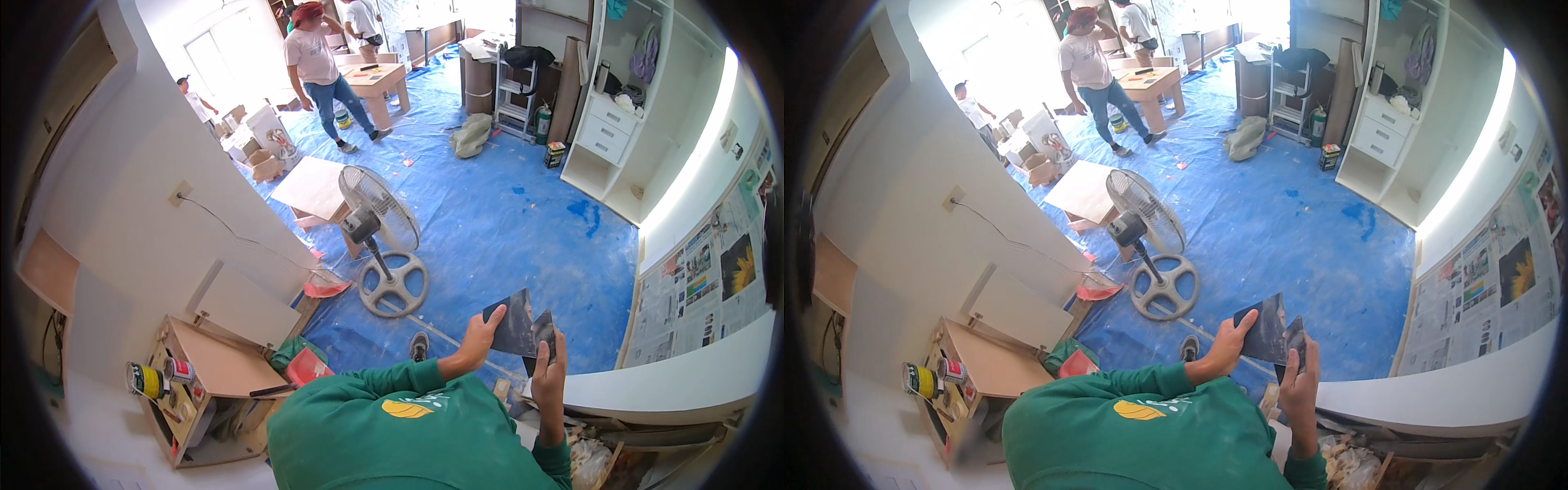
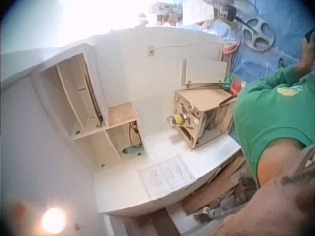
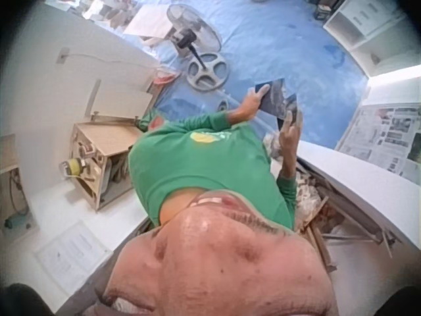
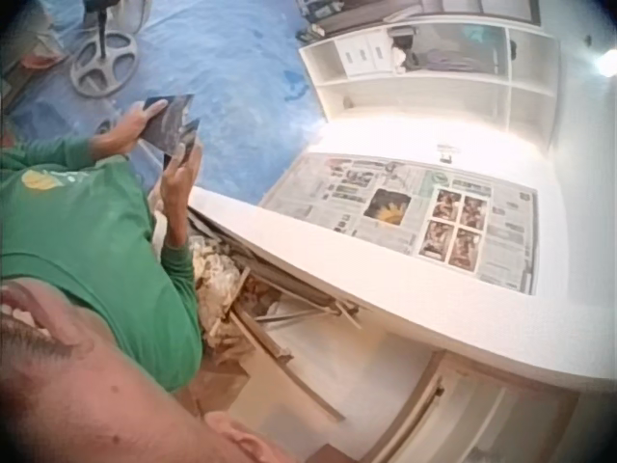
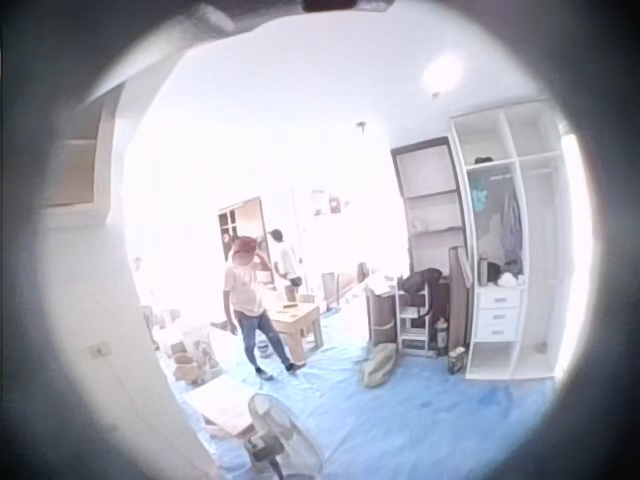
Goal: The person uses sandpaper to smooth the edges of a white cabinet in a room under renovation. They hold two pieces of sandpaper, rubbing them together before applying them to the cabinet's vertical edge. The person works on the upper section of the cabinet, moving the sandpaper up and down along the surface.
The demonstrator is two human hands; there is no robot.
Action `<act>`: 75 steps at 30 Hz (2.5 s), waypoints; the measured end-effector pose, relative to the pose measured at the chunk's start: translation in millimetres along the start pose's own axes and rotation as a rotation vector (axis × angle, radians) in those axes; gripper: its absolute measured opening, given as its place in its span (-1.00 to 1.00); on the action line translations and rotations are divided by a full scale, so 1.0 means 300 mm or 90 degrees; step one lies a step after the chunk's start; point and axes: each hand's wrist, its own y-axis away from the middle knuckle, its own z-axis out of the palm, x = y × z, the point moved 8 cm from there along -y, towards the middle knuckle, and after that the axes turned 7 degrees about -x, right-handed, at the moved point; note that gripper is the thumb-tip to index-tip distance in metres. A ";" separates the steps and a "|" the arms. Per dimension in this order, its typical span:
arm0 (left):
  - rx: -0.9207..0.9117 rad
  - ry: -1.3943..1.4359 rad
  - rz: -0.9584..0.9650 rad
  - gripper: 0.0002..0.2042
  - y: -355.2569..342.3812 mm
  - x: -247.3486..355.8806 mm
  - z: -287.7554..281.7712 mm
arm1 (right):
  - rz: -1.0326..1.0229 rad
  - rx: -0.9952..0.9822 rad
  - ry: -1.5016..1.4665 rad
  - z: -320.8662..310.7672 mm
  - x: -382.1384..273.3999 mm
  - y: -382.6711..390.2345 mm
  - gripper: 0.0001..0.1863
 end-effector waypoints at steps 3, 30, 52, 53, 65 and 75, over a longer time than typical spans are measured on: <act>-0.014 -0.020 -0.010 -0.61 -0.004 -0.019 -0.015 | 0.038 -0.036 -0.006 0.005 0.020 -0.001 -0.65; -0.029 0.069 -0.069 -0.65 -0.092 0.015 -0.010 | -0.013 0.141 -0.253 -0.033 0.125 0.000 -0.50; -0.124 -0.103 -0.023 -0.61 0.019 0.096 0.131 | 0.146 -0.148 -0.129 -0.049 -0.031 0.032 -0.46; -0.128 -0.111 -0.023 -0.61 0.018 0.093 0.128 | 0.147 -0.154 -0.107 -0.052 -0.035 0.036 -0.46; -0.280 -0.172 -0.071 -0.65 0.050 0.157 0.228 | 0.299 -0.424 -0.306 0.007 0.081 0.101 -0.35; -0.046 0.110 -0.032 -0.65 -0.092 0.209 0.031 | 0.295 -0.037 -0.660 -0.177 0.325 0.122 -0.43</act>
